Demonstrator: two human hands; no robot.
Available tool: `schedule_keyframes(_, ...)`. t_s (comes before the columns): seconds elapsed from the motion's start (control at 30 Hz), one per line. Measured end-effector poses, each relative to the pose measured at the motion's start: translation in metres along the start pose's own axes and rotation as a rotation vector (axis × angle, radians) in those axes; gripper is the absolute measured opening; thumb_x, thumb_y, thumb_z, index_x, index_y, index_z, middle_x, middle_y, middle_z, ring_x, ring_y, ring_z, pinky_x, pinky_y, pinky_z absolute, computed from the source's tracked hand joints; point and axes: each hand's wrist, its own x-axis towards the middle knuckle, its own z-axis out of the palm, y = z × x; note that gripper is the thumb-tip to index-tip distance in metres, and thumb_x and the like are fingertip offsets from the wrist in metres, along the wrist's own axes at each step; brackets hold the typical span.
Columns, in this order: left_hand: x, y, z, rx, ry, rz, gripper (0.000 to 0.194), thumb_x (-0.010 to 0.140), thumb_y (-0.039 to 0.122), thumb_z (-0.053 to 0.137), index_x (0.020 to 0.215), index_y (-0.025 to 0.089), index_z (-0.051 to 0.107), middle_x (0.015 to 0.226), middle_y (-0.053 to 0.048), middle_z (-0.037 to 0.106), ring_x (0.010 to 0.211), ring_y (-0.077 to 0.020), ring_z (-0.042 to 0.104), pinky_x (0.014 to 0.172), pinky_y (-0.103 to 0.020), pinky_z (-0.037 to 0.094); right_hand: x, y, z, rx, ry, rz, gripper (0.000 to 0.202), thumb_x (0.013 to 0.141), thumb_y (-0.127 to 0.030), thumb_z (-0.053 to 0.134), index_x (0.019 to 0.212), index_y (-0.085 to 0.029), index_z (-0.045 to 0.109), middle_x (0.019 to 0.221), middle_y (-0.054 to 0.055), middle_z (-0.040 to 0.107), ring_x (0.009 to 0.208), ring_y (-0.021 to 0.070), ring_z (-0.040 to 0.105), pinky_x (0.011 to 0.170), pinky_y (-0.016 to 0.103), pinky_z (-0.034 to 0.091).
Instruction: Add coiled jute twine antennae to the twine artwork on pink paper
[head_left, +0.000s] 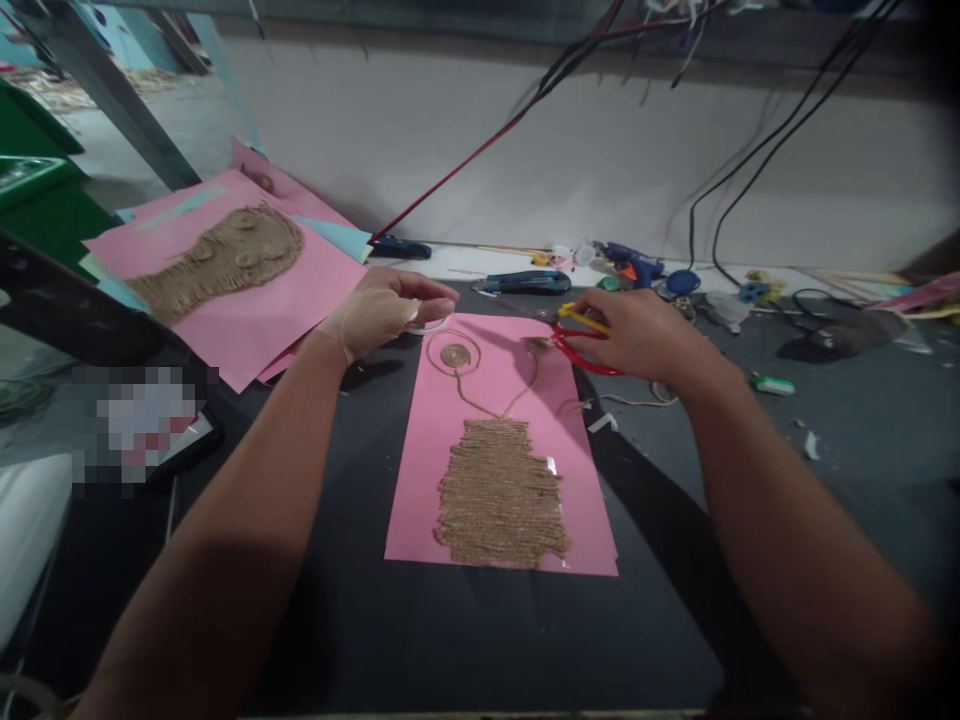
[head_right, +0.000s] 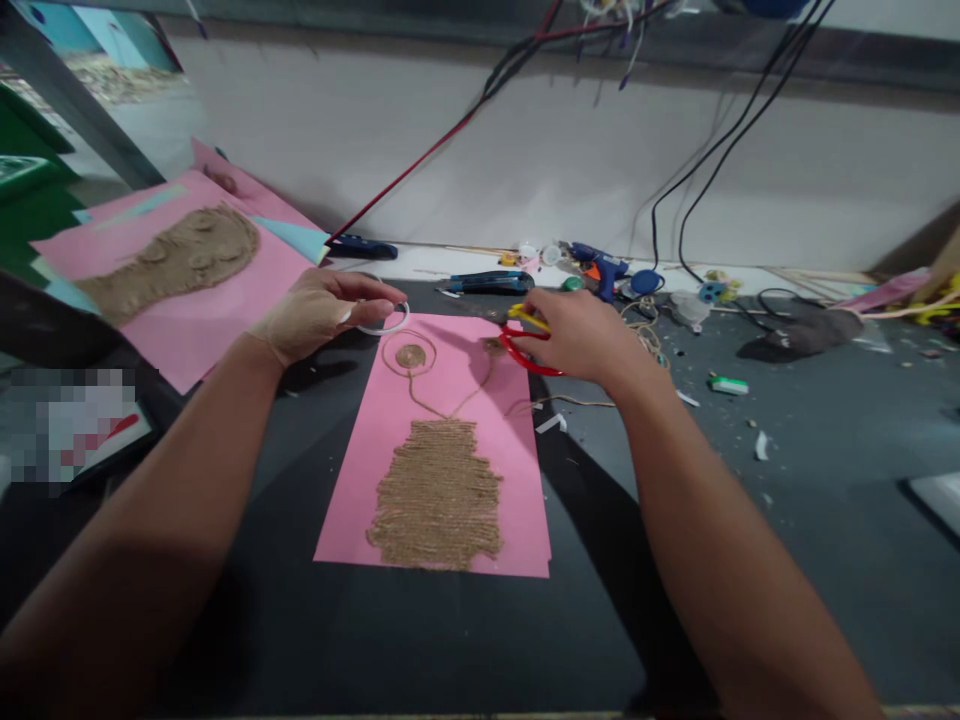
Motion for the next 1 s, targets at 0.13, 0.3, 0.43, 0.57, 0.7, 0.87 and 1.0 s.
schedule_keyframes(0.13, 0.000, -0.004, -0.002, -0.109, -0.043, -0.022, 0.028, 0.077, 0.033, 0.083, 0.101, 0.020, 0.083, 0.106, -0.010, 0.080, 0.095, -0.0200, 0.073, 0.083, -0.030, 0.057, -0.004, 0.039, 0.003, -0.088, -0.050, 0.298, 0.041, 0.090, -0.056, 0.062, 0.099, -0.017, 0.067, 0.083, 0.017, 0.071, 0.063, 0.0239, 0.054, 0.058, 0.035, 0.031)
schedule_keyframes(0.3, 0.002, -0.012, -0.001, -0.236, -0.098, -0.038, 0.034, 0.076, 0.032, 0.086, 0.106, 0.019, 0.080, 0.109, -0.012, 0.079, 0.099, -0.0210, 0.073, 0.087, -0.032, 0.058, -0.010, 0.083, 0.008, 0.005, -0.154, 0.330, 0.027, 0.082, -0.043, 0.076, 0.077, -0.021, 0.060, 0.076, 0.016, 0.071, 0.059, 0.0186, 0.050, 0.061, 0.038, 0.036)
schedule_keyframes(0.43, 0.001, -0.012, 0.001, -0.257, -0.144, -0.078, 0.039, 0.075, 0.029, 0.086, 0.111, 0.017, 0.078, 0.112, -0.013, 0.079, 0.102, -0.0224, 0.073, 0.088, -0.033, 0.058, -0.012, 0.094, 0.011, 0.037, -0.268, 0.360, 0.026, 0.075, -0.037, 0.082, 0.071, -0.022, 0.062, 0.073, 0.013, 0.071, 0.059, 0.0199, 0.054, 0.062, 0.039, 0.039)
schedule_keyframes(0.57, 0.001, -0.010, 0.004, -0.256, -0.116, -0.092, 0.035, 0.076, 0.028, 0.084, 0.109, 0.018, 0.078, 0.110, -0.013, 0.079, 0.098, -0.0211, 0.073, 0.086, -0.032, 0.058, -0.010, 0.086, 0.007, 0.042, -0.373, 0.362, 0.024, 0.080, -0.035, 0.079, 0.065, -0.020, 0.067, 0.069, 0.012, 0.072, 0.057, 0.0201, 0.054, 0.063, 0.040, 0.039)
schedule_keyframes(0.7, 0.003, -0.008, 0.008, -0.288, -0.114, -0.068, 0.033, 0.077, 0.029, 0.083, 0.109, 0.018, 0.079, 0.105, -0.011, 0.079, 0.094, -0.0207, 0.073, 0.087, -0.034, 0.058, -0.006, 0.038, -0.012, 0.044, -0.008, 0.298, 0.015, 0.085, -0.032, 0.075, 0.080, -0.017, 0.076, 0.079, 0.014, 0.075, 0.064, 0.0206, 0.056, 0.066, 0.040, 0.038)
schedule_keyframes(0.87, 0.003, -0.004, 0.013, -0.258, -0.152, -0.049, 0.036, 0.078, 0.032, 0.084, 0.110, 0.018, 0.080, 0.101, -0.010, 0.079, 0.090, -0.0205, 0.073, 0.086, -0.035, 0.058, 0.006, -0.050, -0.008, 0.539, 0.175, 0.010, 0.020, 0.091, -0.036, 0.067, 0.092, -0.020, 0.080, 0.087, 0.007, 0.078, 0.077, 0.0203, 0.067, 0.073, 0.035, 0.049)
schedule_keyframes(1.0, 0.003, -0.004, 0.016, -0.297, -0.185, -0.046, 0.036, 0.080, 0.030, 0.082, 0.112, 0.015, 0.079, 0.101, -0.011, 0.079, 0.095, -0.0220, 0.073, 0.089, -0.037, 0.057, 0.020, -0.082, 0.014, 0.620, 0.254, -0.096, 0.019, 0.091, -0.034, 0.070, 0.100, -0.022, 0.081, 0.089, 0.005, 0.078, 0.075, 0.0191, 0.066, 0.073, 0.035, 0.050)
